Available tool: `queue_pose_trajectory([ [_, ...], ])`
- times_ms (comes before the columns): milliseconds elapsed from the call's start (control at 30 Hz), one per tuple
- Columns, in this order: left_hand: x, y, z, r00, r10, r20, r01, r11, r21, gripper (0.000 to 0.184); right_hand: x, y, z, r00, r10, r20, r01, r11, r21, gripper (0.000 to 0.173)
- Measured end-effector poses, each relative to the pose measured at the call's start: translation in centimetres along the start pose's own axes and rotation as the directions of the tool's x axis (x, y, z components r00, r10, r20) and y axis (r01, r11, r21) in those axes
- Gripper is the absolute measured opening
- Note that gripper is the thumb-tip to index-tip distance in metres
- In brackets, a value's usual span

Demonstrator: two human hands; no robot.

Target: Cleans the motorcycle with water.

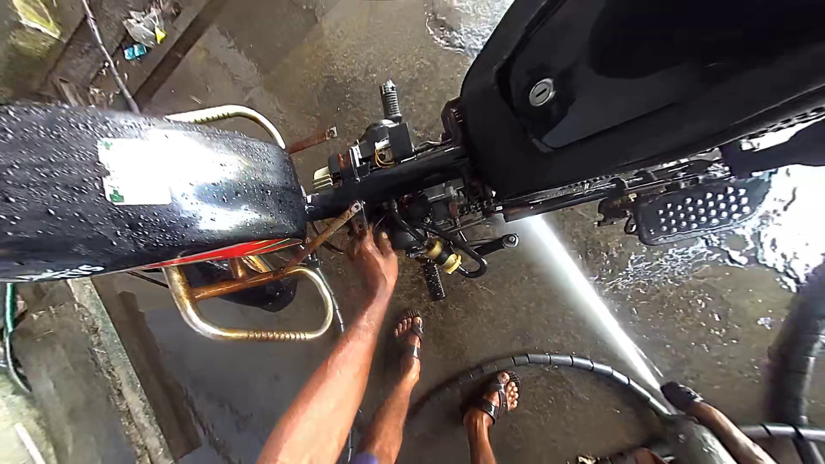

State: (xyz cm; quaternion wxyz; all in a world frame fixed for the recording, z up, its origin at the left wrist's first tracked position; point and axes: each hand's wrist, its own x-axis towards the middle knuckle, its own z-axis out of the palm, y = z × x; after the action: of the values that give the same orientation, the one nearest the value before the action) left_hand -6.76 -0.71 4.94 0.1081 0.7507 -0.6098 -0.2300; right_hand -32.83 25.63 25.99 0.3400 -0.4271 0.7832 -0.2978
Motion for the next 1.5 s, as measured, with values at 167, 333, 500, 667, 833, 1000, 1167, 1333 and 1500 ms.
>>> queue_pose_trajectory([
  [167,-6.1,2.7,0.9,0.999,0.021,0.047,-0.001,0.925,-0.379,0.048,0.0,-0.7,-1.2,1.000,0.015,-0.003,-0.015,1.000,-0.010,0.058],
  [333,-10.7,1.2,-0.5,0.827,0.035,0.561,0.255,0.866,-0.430,0.040,0.1,-1.4,-3.6,0.997,0.028,-0.069,-0.033,0.997,-0.073,0.058],
  [500,-15.7,-4.0,-3.8,0.766,-0.143,0.626,0.469,0.791,-0.393,0.034,-0.6,-3.0,-5.3,0.999,-0.030,0.030,0.033,0.995,-0.095,0.056],
  [667,-23.6,-9.2,-8.1,0.804,-0.254,0.537,0.512,0.754,-0.411,0.037,-1.2,-9.5,-1.7,0.943,-0.200,0.268,0.216,0.976,-0.032,0.059],
  [833,-32.5,-12.3,-12.4,0.858,-0.268,0.439,0.458,0.786,-0.415,0.033,1.8,-12.6,2.4,0.889,-0.297,0.348,0.334,0.941,-0.048,0.063],
  [1000,-37.1,-15.9,-15.0,0.871,-0.262,0.416,0.424,0.828,-0.367,0.032,2.8,-12.9,4.2,0.853,-0.162,0.495,0.253,0.960,-0.121,0.048],
  [1167,-37.2,-19.8,-16.7,0.818,-0.304,0.489,0.491,0.812,-0.316,0.032,3.5,-14.7,6.2,0.898,-0.234,0.372,0.270,0.962,-0.048,0.059],
  [1333,-35.4,-23.2,-18.8,0.802,-0.306,0.512,0.502,0.811,-0.301,0.033,5.4,-17.9,10.3,0.911,-0.237,0.336,0.269,0.962,-0.050,0.044],
  [1500,-32.2,-26.3,-21.2,0.791,-0.288,0.540,0.502,0.810,-0.303,0.032,7.0,-20.3,13.5,0.936,-0.131,0.328,0.174,0.979,-0.105,0.047],
])
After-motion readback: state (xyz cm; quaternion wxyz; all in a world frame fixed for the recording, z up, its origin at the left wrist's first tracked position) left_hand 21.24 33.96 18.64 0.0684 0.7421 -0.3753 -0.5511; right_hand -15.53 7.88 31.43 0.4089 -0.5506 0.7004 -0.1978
